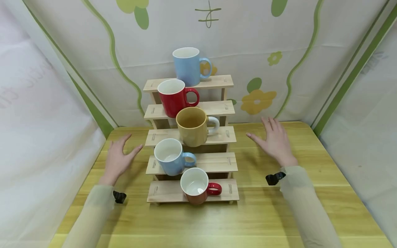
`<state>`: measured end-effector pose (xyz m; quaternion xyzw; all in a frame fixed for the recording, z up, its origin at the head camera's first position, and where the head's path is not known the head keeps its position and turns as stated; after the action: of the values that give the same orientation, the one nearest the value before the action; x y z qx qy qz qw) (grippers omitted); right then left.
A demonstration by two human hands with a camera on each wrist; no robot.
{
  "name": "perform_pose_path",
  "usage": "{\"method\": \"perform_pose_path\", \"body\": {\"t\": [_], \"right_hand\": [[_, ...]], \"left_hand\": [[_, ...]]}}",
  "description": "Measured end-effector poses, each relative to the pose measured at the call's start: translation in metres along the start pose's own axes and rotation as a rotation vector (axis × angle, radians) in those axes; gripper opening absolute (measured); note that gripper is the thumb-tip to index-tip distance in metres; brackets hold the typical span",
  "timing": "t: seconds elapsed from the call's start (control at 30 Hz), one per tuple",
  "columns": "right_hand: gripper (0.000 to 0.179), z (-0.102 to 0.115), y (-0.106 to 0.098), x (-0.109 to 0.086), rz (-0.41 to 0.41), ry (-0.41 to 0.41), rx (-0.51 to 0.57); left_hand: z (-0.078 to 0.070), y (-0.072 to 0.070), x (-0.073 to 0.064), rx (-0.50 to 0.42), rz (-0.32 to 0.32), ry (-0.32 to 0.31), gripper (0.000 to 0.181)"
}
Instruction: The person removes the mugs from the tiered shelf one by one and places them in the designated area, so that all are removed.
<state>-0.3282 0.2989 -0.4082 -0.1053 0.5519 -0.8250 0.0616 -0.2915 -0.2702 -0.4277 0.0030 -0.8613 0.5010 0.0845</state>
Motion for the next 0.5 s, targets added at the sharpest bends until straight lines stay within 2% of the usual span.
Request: {"method": "perform_pose_path", "body": {"t": [0.23, 0.37, 0.5], "right_hand": [[0.087, 0.033, -0.032, -0.005, -0.055, -0.039, 0.162], [0.079, 0.048, -0.042, -0.007, -0.07, -0.05, 0.248], [0.073, 0.063, -0.053, -0.009, -0.106, -0.081, 0.304]], "left_hand": [[-0.016, 0.003, -0.018, -0.26, 0.027, -0.04, 0.078], [-0.024, 0.01, -0.028, -0.327, 0.056, -0.037, 0.072], [-0.03, 0.018, -0.039, -0.348, 0.081, -0.031, 0.068]]}}
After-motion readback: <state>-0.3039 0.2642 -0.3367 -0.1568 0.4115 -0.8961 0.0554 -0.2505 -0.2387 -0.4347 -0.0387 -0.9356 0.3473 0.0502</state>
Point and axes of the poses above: each hand's wrist, its own x-axis towards the middle knuckle, its own y-axis out of the palm, z = x × y, the point moved 9 cm from there along x, towards the middle knuckle, and after that the axes turned 11 degrees about z, right-handed, at the moved point
